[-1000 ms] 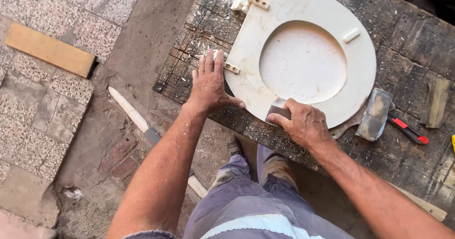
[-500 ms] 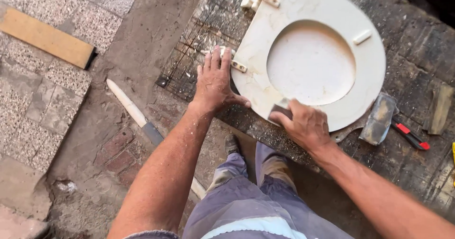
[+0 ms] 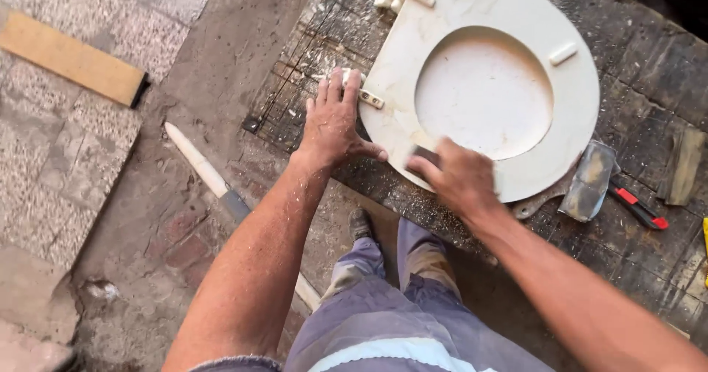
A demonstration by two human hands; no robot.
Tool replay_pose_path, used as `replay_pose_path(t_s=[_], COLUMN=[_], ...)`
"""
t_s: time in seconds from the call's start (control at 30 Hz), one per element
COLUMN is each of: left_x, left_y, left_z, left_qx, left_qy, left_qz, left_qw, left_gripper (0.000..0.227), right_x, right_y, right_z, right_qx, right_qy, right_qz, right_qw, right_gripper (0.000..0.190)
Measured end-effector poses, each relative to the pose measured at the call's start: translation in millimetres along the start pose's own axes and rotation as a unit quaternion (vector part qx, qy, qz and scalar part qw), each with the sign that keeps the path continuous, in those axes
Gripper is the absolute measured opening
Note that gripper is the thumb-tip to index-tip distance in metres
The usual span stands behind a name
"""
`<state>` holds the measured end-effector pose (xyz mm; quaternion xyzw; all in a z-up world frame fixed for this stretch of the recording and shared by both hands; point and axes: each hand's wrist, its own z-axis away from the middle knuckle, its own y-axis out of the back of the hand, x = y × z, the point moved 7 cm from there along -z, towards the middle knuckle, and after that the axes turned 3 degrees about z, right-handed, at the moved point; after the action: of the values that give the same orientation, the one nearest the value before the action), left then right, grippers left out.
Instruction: Sanding and scraping a toilet seat on a workbench to prepare the surface
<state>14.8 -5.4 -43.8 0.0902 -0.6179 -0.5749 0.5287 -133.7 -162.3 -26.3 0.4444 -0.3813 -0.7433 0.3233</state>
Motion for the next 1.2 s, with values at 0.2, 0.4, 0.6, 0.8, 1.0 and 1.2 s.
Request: replay_pose_path(t_s=[0.2,0.4,0.6,0.8,1.0,1.2], left_x=[0.7,4.0,-0.5,-7.0,-4.6,-3.7], left_y=[1.4,6.7,6.5,-0.1,3.9,7.0], left_z=[1.2,4.1,0.6,-5.4,-6.5,-0.8], left_qx=[-0.001,-0.002,-0.014,-0.018,-0.046,-0.033], left_qy=[-0.004,-0.010,-0.012,-0.028,-0.021,-0.023], left_qz=[-0.007,0.022,0.023,0.008,-0.002,0.024], left_qw=[1.000,1.000,1.000,0.999,0.999,0.999], left_gripper=[0.150,0.151,0.141,0.134,0.119,0.133], right_x=[-11.4,-6.5,-30.1,16.4,-39.4,15.0], right_y=[16.2,15.1,17.2,-0.7,11.7,10.6], right_z=[3.1,7.9,-11.6,18.7,-16.5,26.0], right_qx=[-0.014,0.024,0.022,-0.003,0.049,0.008], right_qy=[0.007,0.007,0.050,0.007,0.056,0.003], right_qz=[0.006,0.024,0.022,0.062,0.026,0.049], right_qw=[1.000,0.999,0.998,0.998,0.997,0.999], right_gripper=[0.044,0.054,0.041,0.048,0.040,0.048])
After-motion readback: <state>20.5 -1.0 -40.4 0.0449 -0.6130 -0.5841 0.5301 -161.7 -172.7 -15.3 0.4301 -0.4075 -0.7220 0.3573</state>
